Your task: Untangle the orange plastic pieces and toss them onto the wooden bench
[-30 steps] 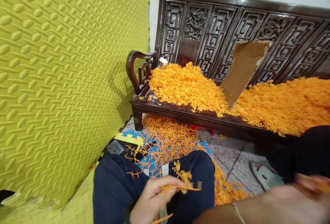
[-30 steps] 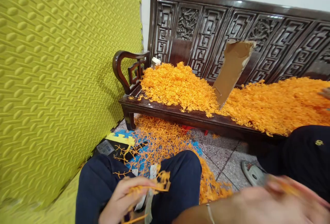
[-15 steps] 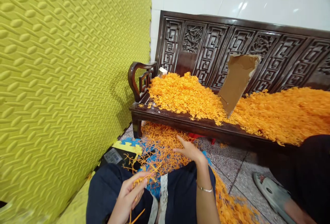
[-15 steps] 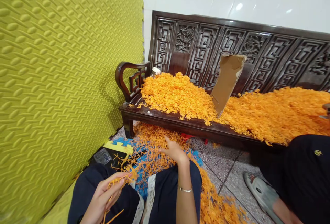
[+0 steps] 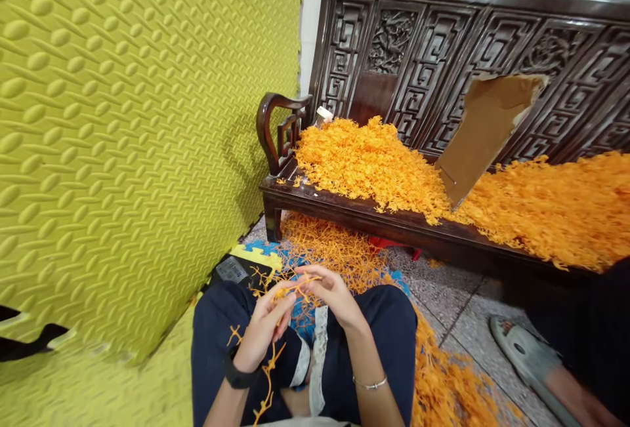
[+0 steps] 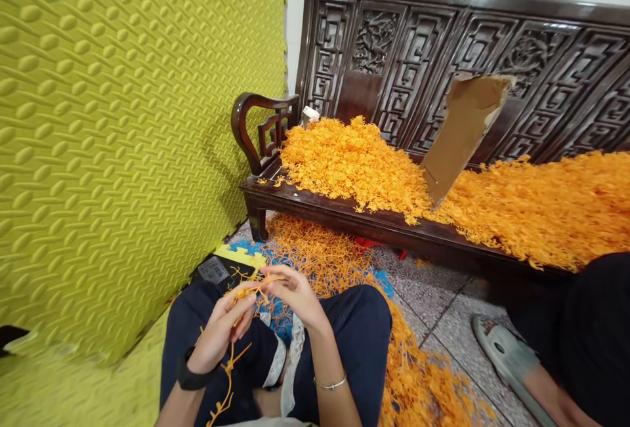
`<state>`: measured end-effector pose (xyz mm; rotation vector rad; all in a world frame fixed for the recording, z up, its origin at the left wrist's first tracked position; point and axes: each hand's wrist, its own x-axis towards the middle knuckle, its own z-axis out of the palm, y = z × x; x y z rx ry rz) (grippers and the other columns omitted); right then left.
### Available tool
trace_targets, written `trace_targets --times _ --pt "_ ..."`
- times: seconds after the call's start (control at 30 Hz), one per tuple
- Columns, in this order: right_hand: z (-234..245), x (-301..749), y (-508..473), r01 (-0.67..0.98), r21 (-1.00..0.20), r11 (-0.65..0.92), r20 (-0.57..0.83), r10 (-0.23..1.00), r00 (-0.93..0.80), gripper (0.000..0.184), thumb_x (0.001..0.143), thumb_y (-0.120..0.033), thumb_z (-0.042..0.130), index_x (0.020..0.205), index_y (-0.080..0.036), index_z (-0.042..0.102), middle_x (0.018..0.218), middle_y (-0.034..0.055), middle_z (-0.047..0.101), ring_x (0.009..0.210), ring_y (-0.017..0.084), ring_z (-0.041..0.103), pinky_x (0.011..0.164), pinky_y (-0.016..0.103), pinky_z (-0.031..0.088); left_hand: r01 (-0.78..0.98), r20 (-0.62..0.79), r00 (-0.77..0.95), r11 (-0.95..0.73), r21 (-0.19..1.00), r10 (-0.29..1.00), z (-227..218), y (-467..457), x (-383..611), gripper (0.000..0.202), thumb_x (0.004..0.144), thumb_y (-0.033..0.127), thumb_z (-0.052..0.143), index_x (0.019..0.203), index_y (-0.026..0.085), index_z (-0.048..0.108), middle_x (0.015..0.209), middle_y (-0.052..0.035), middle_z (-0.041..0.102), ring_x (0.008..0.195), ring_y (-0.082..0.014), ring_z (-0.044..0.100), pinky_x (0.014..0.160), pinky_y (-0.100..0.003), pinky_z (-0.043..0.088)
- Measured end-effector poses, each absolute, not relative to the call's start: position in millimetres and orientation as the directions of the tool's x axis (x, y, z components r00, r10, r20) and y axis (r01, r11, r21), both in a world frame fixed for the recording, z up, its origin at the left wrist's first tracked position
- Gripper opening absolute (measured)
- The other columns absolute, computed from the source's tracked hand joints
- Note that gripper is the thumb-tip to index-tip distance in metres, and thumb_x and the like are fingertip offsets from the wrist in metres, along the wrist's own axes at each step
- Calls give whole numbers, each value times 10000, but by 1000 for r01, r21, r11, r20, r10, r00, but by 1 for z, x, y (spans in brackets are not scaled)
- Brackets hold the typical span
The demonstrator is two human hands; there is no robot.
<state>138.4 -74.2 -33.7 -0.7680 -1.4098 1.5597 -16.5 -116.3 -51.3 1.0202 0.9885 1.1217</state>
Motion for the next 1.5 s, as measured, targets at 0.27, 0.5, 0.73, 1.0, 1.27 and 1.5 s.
trace_targets --times 0.27,0.5,0.73,1.0,1.27,1.5 --pt "-28 141 -79 5 -977 214 204 938 -281 244 795 -286 630 1030 -219 628 1032 37 642 885 151 597 809 279 458 -77 -95 186 111 991 978 -43 -114 -18 515 833 412 546 1246 140 402 418 118 411 328 -53 282 365 -165 202" --pt "-17 141 -89 364 -780 510 313 821 -478 265 799 -306 655 1052 -233 622 1002 39 594 978 181 532 868 308 409 25 -60 220 55 998 974 -53 -109 -14 372 736 335 596 1018 93 567 438 124 324 367 -46 277 386 -170 218" --pt "-25 143 -85 478 -725 495 237 832 -502 40 803 -213 649 843 -212 651 862 11 600 882 164 533 834 310 374 47 -126 195 119 992 973 -70 -109 -6 868 710 270 619 1420 86 155 422 150 390 346 -60 330 403 -167 269" --pt "-33 137 -83 -170 -979 112 130 987 -94 211 734 -305 692 797 -192 525 724 -2 648 722 160 634 696 272 458 78 -54 204 38 996 977 -56 -109 -5 338 807 447 546 792 121 631 479 79 342 438 -68 262 441 -214 197" --pt "-31 138 -84 -455 -874 172 5 938 345 160 602 -268 734 642 -145 638 618 16 643 572 137 596 640 276 462 196 121 235 -169 966 964 -43 -130 18 327 904 344 436 724 157 635 657 -8 608 611 -134 530 608 -221 366" --pt "-6 217 -86 -176 -753 634 279 550 787 97 605 -99 666 660 -153 607 636 -29 558 565 77 530 591 220 438 213 76 361 -161 964 929 -43 -141 23 391 906 384 422 654 155 613 541 22 491 520 -108 439 546 -222 313"
